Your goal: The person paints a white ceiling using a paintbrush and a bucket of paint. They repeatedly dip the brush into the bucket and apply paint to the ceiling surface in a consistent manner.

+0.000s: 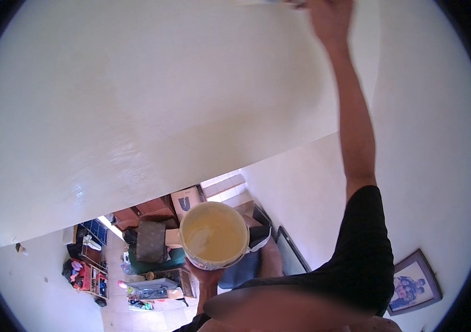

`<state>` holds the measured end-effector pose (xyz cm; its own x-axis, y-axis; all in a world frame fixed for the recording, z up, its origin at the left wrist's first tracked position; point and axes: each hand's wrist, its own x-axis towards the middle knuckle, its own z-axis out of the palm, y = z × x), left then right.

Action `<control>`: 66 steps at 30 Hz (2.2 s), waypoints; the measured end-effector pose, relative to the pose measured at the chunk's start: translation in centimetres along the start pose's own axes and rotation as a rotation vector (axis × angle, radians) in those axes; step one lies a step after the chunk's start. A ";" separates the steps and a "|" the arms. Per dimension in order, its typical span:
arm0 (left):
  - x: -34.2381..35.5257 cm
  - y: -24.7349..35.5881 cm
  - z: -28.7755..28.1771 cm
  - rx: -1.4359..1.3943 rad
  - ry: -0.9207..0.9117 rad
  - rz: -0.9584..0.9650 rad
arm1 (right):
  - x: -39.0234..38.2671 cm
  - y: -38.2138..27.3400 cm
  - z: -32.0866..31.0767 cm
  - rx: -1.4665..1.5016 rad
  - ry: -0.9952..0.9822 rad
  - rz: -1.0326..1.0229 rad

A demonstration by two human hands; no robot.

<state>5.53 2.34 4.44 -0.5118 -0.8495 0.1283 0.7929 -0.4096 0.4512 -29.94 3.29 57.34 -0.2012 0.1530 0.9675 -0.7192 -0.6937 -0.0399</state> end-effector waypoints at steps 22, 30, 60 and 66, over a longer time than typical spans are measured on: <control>0.2 0.2 -0.4 0.012 0.035 -0.030 | -3.4 -16.0 21.4 -0.002 -0.333 -0.355; 0.4 -0.2 -0.9 -0.022 0.029 -0.022 | 2.6 1.6 -1.6 0.207 -0.032 0.050; 1.4 -0.5 0.0 -0.001 0.142 -0.019 | -22.6 -8.4 -2.9 0.271 -0.730 -0.091; 2.0 -0.8 -0.4 -0.051 0.145 -0.100 | -35.5 -7.5 -7.0 0.374 -0.995 0.130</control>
<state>4.01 0.86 3.97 -0.5390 -0.8411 -0.0455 0.7580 -0.5079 0.4093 -22.10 8.01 21.52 0.4927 -0.4634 0.7366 -0.4477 -0.8608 -0.2420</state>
